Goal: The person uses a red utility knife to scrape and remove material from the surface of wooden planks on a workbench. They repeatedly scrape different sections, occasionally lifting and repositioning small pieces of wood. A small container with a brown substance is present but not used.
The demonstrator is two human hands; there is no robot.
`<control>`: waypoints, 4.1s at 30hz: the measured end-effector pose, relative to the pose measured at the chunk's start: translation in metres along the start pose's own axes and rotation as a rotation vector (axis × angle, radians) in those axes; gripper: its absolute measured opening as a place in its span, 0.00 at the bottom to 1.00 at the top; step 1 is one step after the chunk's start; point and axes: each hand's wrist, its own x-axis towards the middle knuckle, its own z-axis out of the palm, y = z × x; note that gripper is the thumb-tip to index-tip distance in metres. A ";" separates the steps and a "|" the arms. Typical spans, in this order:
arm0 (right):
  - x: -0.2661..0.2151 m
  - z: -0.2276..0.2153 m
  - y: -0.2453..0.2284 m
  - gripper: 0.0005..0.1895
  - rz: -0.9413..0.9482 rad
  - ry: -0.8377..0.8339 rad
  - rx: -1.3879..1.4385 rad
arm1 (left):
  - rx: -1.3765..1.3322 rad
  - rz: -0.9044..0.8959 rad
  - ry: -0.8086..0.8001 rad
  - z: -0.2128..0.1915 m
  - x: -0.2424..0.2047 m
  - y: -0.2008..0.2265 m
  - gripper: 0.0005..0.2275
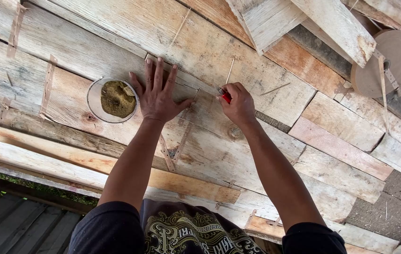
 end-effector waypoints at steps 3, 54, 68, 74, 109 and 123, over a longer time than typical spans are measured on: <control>0.002 -0.002 -0.004 0.13 0.024 0.001 0.030 | -0.008 -0.016 -0.033 -0.002 0.001 0.001 0.51; -0.071 -0.021 0.029 0.08 0.461 0.240 0.102 | 0.008 -0.003 -0.003 0.003 0.003 0.000 0.52; -0.071 -0.018 0.039 0.06 0.358 0.204 0.071 | -0.011 -0.052 -0.138 -0.008 0.004 0.002 0.53; -0.071 -0.019 0.039 0.06 0.356 0.192 0.086 | -0.002 -0.055 -0.136 -0.009 0.004 0.004 0.52; 0.081 0.043 -0.068 0.07 -0.388 -0.407 -0.279 | -0.122 -0.132 -0.191 -0.007 0.003 -0.002 0.58; 0.090 0.051 -0.074 0.07 -0.355 -0.466 -0.348 | -0.200 0.039 0.019 0.029 0.002 -0.020 0.59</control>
